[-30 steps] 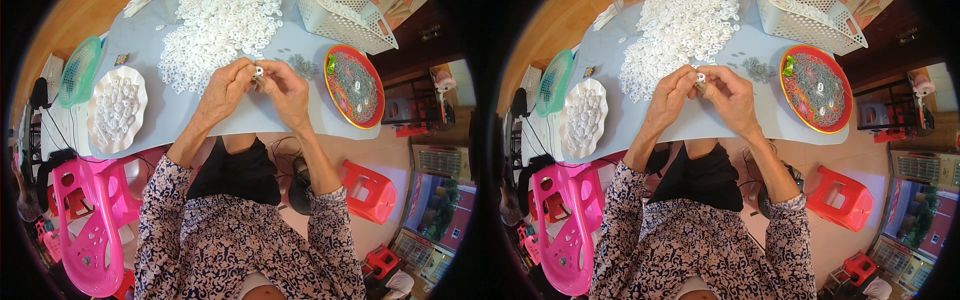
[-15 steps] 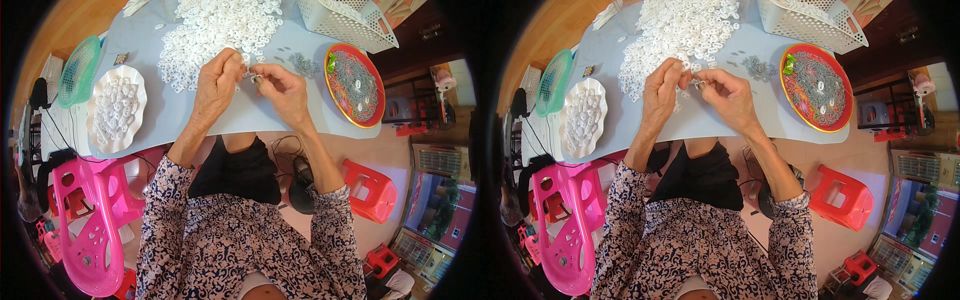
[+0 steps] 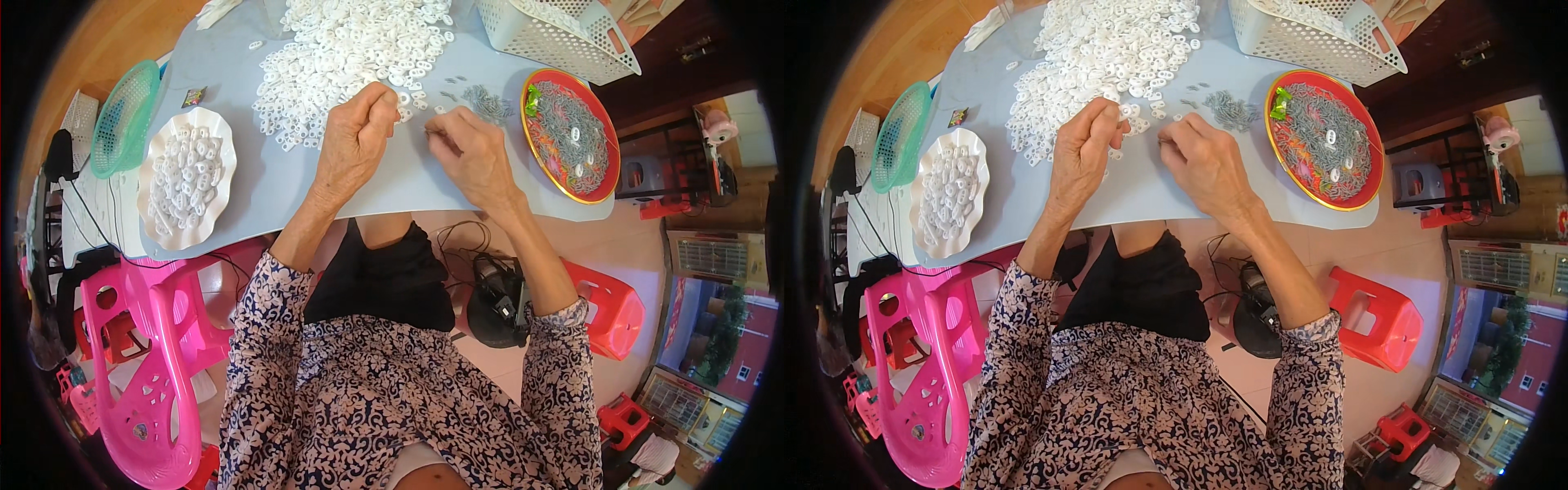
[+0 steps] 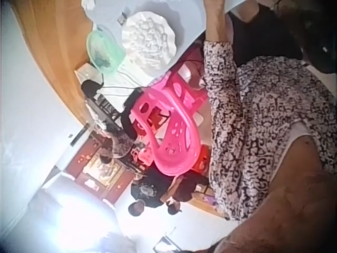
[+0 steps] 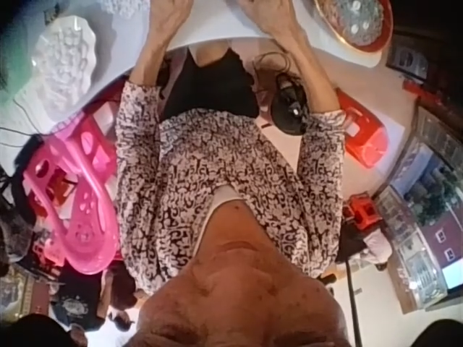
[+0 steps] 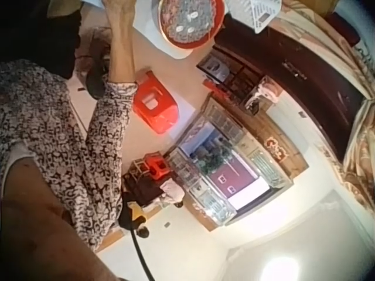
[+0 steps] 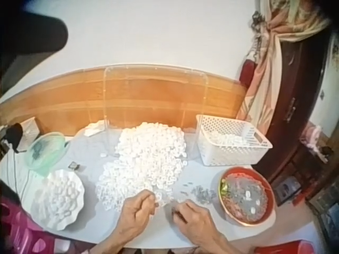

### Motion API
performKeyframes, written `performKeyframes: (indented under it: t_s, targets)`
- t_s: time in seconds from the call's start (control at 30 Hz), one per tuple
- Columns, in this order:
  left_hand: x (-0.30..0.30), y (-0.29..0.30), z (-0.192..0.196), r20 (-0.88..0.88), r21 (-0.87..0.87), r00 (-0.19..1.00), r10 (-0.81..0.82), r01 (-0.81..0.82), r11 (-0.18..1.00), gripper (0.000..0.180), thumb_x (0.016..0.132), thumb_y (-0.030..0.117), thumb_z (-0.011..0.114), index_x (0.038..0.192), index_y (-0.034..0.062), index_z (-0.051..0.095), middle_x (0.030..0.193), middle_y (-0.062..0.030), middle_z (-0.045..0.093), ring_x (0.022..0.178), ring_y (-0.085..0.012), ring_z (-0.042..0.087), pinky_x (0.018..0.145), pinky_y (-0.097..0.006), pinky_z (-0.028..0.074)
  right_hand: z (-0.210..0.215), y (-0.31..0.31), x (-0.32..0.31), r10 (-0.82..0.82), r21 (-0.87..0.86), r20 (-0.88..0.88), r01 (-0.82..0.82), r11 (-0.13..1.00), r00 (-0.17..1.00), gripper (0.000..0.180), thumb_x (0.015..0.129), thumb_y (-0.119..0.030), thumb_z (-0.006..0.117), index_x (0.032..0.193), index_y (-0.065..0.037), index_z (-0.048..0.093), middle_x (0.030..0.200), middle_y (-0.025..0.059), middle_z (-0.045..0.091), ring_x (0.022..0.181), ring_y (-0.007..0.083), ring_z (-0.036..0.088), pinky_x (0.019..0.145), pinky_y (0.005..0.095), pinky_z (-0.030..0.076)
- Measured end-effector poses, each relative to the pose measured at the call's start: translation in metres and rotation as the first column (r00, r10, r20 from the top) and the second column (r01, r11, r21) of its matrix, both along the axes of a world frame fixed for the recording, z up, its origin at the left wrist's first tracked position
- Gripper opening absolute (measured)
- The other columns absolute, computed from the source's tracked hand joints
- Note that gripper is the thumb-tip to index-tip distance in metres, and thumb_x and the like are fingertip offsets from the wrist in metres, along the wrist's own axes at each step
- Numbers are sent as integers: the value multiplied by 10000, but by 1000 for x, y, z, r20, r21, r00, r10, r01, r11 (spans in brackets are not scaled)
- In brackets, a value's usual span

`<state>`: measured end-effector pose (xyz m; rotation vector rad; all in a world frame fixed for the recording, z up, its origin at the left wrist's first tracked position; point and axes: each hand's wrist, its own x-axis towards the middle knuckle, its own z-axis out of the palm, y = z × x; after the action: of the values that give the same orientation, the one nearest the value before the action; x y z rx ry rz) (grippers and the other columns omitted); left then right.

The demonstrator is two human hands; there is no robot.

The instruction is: The recorder is manually inserting small metal rings into white plastic components at a workspace.

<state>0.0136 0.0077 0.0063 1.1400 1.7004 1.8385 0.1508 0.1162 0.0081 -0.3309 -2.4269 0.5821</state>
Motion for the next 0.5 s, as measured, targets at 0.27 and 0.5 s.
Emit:
performKeyframes:
  t_s: [0.27,0.5]
  targets:
    - [0,2,-1,-13,-25,1000,-9,9,1000,218,927,142,435,824,-16,545,611,-26,492,575,-79,449,535,-242,390,7,-3,-1,-22,-482,80,58,874,997,71,798,-29,619,855,13,613,769,74,649,613,110,581,572,255,467]
    - [-3,-1,1,36,-51,999,-35,37,998,226,927,148,432,812,-10,546,610,-20,487,593,-84,450,568,-239,394,15,-2,-5,107,-861,-80,-123,493,991,90,861,-62,582,847,23,606,741,28,614,616,55,523,561,207,436]
